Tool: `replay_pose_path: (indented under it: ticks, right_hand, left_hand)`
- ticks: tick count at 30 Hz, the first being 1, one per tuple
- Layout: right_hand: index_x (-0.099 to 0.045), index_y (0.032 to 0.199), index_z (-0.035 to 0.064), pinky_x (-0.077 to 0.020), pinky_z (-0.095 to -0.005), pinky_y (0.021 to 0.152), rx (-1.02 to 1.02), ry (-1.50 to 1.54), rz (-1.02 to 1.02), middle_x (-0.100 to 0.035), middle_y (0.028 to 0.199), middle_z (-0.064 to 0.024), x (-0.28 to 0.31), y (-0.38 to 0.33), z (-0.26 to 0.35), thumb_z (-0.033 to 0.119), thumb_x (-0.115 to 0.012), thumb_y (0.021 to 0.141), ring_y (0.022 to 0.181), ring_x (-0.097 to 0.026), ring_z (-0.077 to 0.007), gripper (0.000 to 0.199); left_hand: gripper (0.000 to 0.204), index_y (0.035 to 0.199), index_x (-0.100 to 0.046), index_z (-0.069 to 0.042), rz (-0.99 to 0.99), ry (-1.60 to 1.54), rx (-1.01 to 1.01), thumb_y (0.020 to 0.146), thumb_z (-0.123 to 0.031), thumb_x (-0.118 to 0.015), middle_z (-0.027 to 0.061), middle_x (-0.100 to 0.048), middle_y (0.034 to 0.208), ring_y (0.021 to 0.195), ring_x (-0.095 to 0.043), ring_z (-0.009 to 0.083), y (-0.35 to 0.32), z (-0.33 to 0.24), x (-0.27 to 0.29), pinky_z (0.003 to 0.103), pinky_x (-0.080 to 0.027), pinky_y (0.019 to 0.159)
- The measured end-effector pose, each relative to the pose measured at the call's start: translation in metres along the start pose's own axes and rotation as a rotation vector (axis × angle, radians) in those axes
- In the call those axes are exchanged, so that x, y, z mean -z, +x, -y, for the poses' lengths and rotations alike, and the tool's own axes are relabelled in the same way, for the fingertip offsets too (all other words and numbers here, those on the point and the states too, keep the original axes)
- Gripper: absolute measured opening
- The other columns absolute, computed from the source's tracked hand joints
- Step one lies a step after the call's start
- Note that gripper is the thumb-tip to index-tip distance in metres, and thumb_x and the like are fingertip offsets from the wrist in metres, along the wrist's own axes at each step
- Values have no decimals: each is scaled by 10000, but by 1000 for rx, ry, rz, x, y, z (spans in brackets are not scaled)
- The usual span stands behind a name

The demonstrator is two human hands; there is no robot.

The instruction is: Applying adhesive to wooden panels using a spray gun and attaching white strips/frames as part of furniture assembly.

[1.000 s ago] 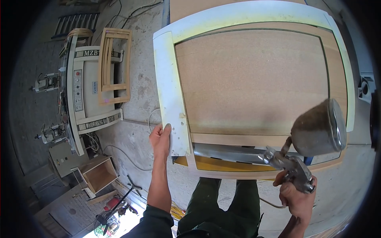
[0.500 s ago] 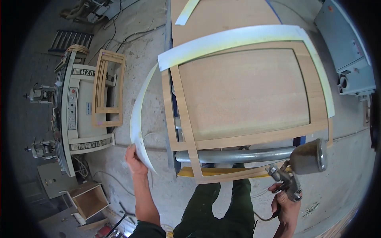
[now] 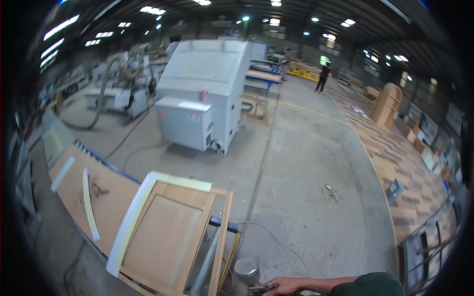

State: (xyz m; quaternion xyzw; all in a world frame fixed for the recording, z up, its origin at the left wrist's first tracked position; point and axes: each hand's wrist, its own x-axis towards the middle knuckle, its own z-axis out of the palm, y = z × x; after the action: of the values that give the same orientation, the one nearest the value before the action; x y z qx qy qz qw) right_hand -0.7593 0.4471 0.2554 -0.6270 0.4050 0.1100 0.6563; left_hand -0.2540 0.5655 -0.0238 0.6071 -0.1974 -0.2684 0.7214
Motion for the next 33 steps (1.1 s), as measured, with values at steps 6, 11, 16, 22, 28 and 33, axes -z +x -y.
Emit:
replay_pose_path:
  ticks: [6, 11, 16, 22, 28, 33]
  right_hand:
    - [-743, 1178, 67, -534, -362, 645, 171, -282, 108, -737, 890, -81, -24, -55, -26, 237, -721, 925, 722, -630, -168, 305]
    - [-726, 1209, 55, -559, -350, 625, 88, -358, 120, -760, 960, -88, -47, -98, -53, 198, -743, 902, 735, -657, -171, 339]
    - [-654, 1375, 143, -528, -300, 627, 237, 25, 104, -684, 853, -15, -85, -126, -142, 310, -722, 955, 638, -564, -109, 457]
    - [-595, 1451, 190, -534, -289, 602, 201, 192, 74, -684, 911, 7, -125, -164, -168, 289, -720, 961, 632, -570, -103, 515]
    - [-723, 1113, 57, -522, -291, 691, 205, 159, -29, -681, 866, -4, -168, -162, -97, 301, -739, 951, 711, -611, -102, 293]
    - [-724, 1027, 24, -505, -287, 653, 146, 283, -243, -700, 805, -44, -232, -134, -64, 171, -735, 919, 727, -674, -127, 183]
  left_hand:
    - [263, 898, -674, -61, 212, 317, -146, 973, -288, -564, 98, -618, 835, 781, -594, 233, -12, -56, -1, 393, -501, 696]
    - [277, 905, -685, -76, 208, 605, -172, 989, -300, -546, 106, -631, 843, 788, -608, 240, -98, -70, 43, 402, -510, 693]
    - [293, 912, -696, -90, 267, 915, -124, 1005, -311, -528, 113, -643, 850, 794, -623, 247, -194, -88, 87, 410, -519, 690]
    - [316, 920, -710, -107, 365, 1238, -59, 1025, -325, -507, 122, -658, 860, 802, -640, 255, -290, -98, 142, 421, -529, 687]
    - [341, 928, -723, -123, 234, 1534, 155, 1044, -338, -485, 131, -673, 869, 810, -657, 263, -441, -115, 287, 431, -540, 684]
    - [364, 935, -734, -138, -112, 1619, 761, 1061, -350, -467, 138, -686, 877, 817, -671, 269, -822, -113, 386, 440, -549, 681]
